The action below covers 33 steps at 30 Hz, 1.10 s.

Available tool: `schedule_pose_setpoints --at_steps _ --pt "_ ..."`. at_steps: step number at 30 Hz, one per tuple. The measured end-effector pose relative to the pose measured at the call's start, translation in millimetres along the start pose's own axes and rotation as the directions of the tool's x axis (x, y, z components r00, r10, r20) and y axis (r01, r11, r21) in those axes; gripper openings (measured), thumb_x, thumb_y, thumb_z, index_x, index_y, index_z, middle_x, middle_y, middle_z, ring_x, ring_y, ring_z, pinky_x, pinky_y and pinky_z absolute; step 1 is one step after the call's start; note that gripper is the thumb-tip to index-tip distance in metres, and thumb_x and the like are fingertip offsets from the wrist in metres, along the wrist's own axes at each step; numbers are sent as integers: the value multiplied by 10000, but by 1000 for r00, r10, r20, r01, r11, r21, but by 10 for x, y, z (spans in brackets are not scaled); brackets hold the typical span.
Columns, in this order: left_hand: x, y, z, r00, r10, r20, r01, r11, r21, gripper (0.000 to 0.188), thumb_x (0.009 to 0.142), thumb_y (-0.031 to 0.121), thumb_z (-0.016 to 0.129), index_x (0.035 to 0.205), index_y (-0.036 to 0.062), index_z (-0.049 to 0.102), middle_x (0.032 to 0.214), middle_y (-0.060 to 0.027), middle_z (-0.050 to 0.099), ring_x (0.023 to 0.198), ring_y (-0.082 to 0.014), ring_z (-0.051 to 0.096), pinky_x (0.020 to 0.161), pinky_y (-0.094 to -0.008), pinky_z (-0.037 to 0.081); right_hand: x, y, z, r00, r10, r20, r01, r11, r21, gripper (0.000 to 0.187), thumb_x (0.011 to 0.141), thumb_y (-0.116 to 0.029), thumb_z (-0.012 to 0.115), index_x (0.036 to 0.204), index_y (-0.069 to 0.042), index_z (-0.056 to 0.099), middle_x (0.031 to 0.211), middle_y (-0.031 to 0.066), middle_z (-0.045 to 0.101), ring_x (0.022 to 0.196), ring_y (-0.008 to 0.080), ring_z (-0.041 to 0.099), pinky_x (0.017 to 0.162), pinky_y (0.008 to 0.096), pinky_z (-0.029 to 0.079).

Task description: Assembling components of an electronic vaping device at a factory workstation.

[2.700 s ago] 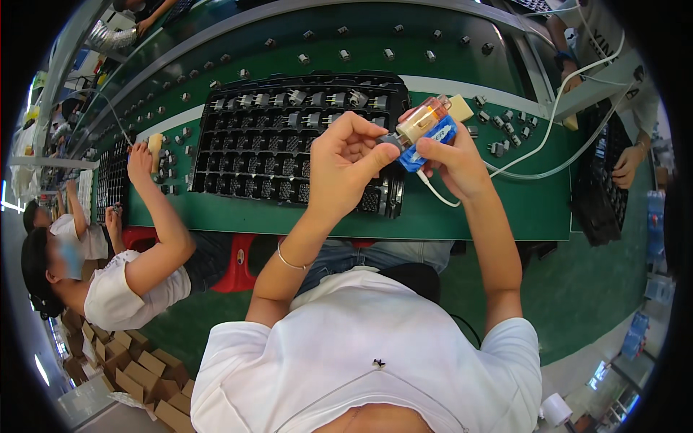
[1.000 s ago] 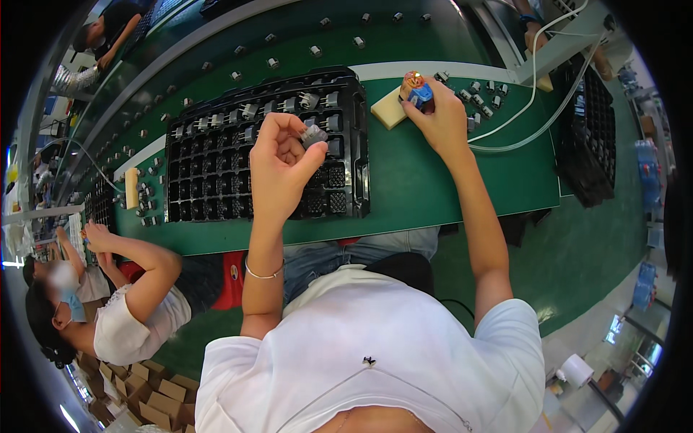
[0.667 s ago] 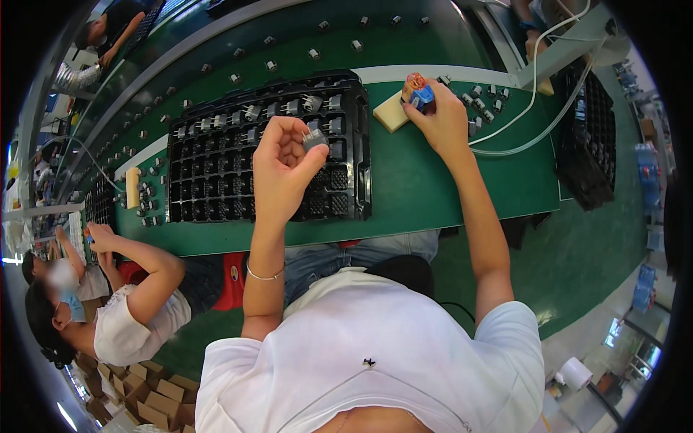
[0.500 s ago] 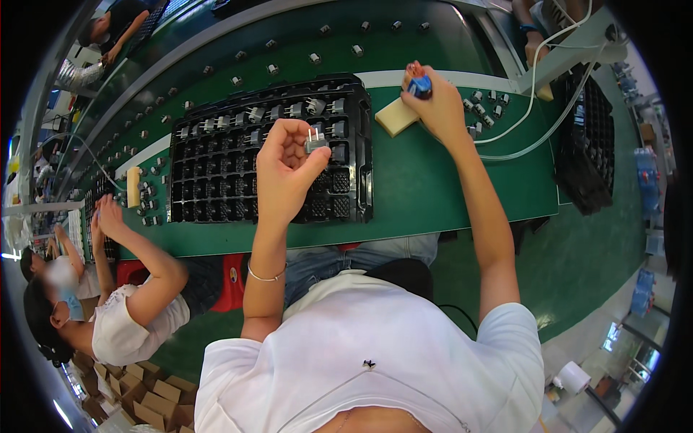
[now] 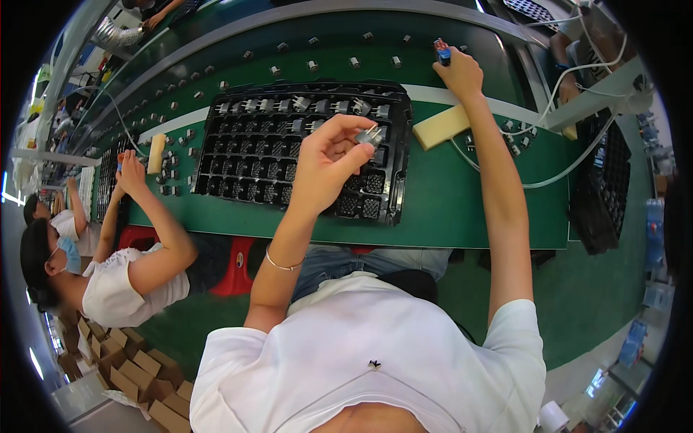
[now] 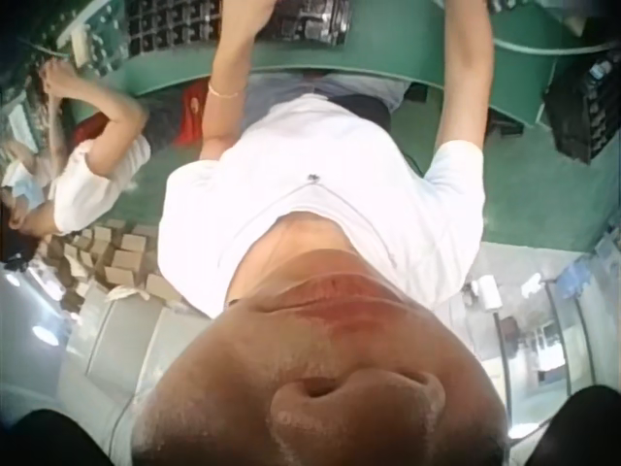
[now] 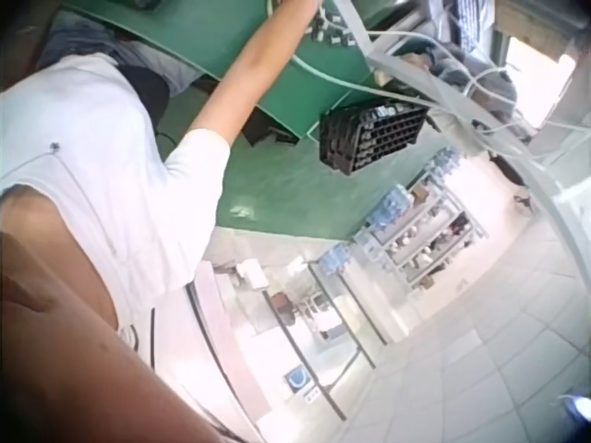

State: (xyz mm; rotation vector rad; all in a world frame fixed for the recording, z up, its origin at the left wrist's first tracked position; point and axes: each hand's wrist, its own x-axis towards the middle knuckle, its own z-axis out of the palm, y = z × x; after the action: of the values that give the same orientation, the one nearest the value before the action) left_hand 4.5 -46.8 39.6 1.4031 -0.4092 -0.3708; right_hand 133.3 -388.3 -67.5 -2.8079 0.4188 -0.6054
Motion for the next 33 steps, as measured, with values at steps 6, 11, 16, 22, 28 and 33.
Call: schedule_pose_setpoints --at_steps 6,11,16,22,28,33 --pt "-36 -71 -46 989 90 -115 -88 996 17 303 790 -53 722 1070 -14 615 867 -9 630 678 -18 536 617 -168 436 -632 -698 -862 952 -60 299 -226 521 823 393 799 -299 724 1080 -30 666 799 17 661 691 93 593 616 240 472" --pt "-13 -44 90 990 133 -50 -130 989 67 290 776 -50 736 1038 -21 615 849 -10 631 653 -13 508 604 -169 411 -1434 -1143 -1407 923 -183 338 -312 156 937 444 746 -279 743 1102 -31 652 916 14 670 720 51 582 560 192 415" --pt "-25 -76 114 986 165 -7 -162 975 150 288 760 -21 788 997 -23 624 816 -11 635 661 -17 523 604 -169 418 -1577 -1183 -1465 909 -196 368 -349 124 929 455 752 -262 754 1122 -29 629 890 4 659 687 43 571 537 181 412" --pt "-68 -17 160 997 71 20 -70 996 -55 281 788 -27 775 1023 -32 621 889 -44 663 740 -47 600 682 -168 476 -1719 -1151 -1252 841 -251 479 -455 150 878 421 787 -218 755 1140 -37 612 895 9 651 688 40 579 505 175 404" --pt "-101 10 117 989 125 74 -123 992 -25 283 816 -20 745 1063 -33 607 920 -59 651 772 -63 604 676 -175 481 -1727 -1127 -1336 823 -306 478 -537 -150 830 489 797 -235 751 1199 -36 556 1018 36 634 682 49 587 457 166 393" --pt "-92 5 151 987 137 89 -134 990 -46 266 831 -20 715 1073 -25 605 917 -62 648 757 -70 600 645 -184 487 -1717 -1018 -1301 796 -342 500 -573 -158 804 507 813 -270 753 1213 -32 553 1068 53 632 838 96 634 633 209 499"
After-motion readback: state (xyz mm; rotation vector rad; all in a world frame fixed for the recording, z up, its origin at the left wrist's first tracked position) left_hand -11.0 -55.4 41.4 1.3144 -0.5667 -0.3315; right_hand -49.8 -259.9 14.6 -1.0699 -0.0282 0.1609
